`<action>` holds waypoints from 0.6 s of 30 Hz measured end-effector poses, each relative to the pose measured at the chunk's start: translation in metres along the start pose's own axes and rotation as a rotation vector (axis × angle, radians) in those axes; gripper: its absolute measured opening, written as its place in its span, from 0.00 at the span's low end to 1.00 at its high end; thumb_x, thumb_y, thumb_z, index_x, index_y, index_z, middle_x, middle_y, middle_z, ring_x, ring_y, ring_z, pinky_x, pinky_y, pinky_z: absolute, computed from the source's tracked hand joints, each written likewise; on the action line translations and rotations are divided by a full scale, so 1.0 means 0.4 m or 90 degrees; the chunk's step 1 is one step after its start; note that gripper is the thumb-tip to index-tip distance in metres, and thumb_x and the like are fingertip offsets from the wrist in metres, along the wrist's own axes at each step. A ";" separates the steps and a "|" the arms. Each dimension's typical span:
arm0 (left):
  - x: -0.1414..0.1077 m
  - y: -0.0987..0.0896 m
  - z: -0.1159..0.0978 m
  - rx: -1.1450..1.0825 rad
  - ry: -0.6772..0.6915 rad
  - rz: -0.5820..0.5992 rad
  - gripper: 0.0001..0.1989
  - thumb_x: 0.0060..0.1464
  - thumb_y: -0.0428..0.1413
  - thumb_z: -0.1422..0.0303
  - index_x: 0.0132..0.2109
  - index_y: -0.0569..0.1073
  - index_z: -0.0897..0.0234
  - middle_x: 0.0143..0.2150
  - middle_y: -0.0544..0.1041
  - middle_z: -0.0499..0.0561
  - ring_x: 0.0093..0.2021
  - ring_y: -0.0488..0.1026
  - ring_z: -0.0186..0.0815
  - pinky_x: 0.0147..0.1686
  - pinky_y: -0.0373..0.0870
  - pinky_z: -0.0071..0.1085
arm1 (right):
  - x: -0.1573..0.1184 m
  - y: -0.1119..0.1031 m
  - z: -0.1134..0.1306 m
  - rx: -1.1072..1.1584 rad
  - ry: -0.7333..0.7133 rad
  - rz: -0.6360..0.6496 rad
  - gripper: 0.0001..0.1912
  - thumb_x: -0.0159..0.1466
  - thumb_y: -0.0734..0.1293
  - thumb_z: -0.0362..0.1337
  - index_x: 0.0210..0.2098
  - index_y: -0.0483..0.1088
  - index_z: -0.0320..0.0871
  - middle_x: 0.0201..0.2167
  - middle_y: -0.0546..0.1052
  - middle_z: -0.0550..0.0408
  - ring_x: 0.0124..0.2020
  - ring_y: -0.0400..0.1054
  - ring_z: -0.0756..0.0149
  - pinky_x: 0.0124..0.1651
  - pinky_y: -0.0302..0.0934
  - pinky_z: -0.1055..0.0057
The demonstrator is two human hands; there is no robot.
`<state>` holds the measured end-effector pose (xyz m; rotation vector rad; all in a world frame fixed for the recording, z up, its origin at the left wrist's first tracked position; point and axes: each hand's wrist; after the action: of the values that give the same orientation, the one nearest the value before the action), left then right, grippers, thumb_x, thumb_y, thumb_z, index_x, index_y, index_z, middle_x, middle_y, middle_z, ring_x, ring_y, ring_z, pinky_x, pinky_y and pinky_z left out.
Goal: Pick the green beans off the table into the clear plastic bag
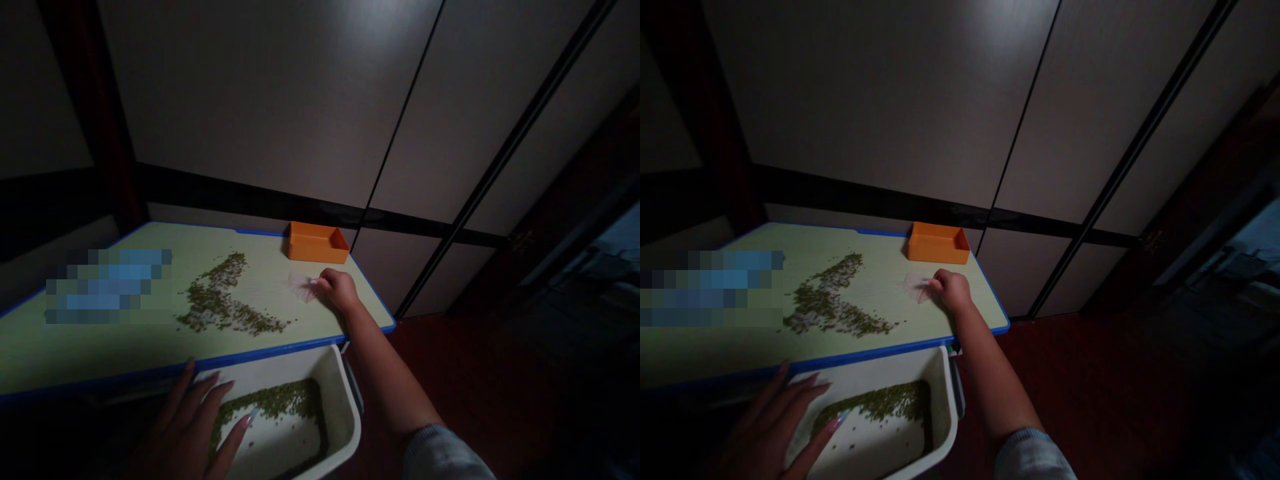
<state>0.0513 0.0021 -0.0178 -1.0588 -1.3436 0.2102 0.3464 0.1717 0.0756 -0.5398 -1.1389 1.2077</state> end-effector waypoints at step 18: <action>0.002 0.002 0.003 0.002 0.011 0.002 0.23 0.55 0.52 0.48 0.50 0.70 0.58 0.51 0.78 0.53 0.69 0.55 0.50 0.55 0.68 0.45 | -0.001 0.013 0.005 0.063 -0.012 -0.008 0.12 0.65 0.66 0.44 0.32 0.74 0.43 0.26 0.80 0.56 0.27 0.70 0.69 0.31 0.54 0.76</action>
<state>0.0508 0.0038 -0.0179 -1.0585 -1.3258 0.2054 0.3422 0.1727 0.0720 -0.4469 -1.0904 1.2540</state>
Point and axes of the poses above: each hand's wrist, its own x-axis towards the middle knuckle, its own y-axis out of the palm, z = x × y
